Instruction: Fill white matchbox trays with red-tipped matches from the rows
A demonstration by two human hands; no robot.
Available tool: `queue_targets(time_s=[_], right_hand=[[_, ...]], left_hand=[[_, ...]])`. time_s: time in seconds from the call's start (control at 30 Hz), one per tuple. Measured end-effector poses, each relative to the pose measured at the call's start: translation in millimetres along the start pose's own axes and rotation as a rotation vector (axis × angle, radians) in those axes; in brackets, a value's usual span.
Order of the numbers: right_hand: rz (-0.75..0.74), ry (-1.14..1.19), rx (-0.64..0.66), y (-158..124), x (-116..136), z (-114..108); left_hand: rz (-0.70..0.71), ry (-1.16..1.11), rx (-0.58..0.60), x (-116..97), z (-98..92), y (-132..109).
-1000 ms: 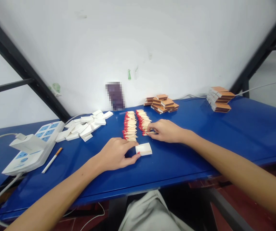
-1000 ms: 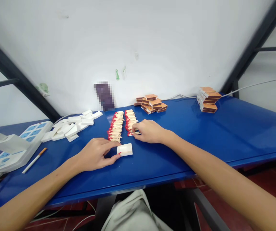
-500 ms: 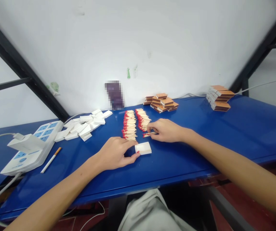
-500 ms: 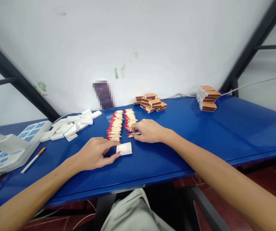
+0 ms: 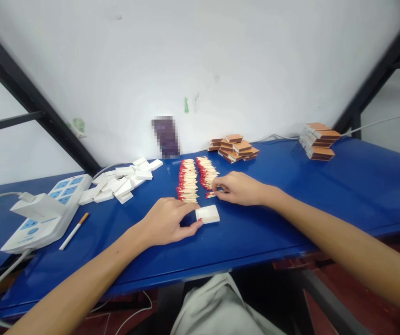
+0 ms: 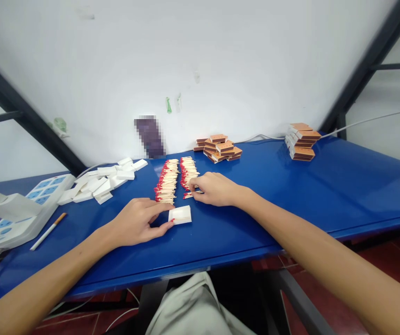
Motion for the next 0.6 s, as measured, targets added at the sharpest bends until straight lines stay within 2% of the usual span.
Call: queue_targets(time_s=[0.3, 0.6], right_hand=[[-0.01, 0.061, 0.026, 0.4, -2.6, 2.6], [-0.026, 0.041, -0.024, -0.3, -0.1, 1.2]], left_hand=[[0.006, -0.001, 0.0, -0.3, 0.1, 1.0], [-0.001, 0.015, 0.001, -1.7, -0.6, 0.5]])
Point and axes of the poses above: each hand's wrist, its own y-axis towards the middle knuckle, its own z-axis out of the palm, x = y × z, the point moved 4 cm from there along y, towards the middle knuckle, and after that the axes turned 7 degrees about -z, right-handed, at the moved point
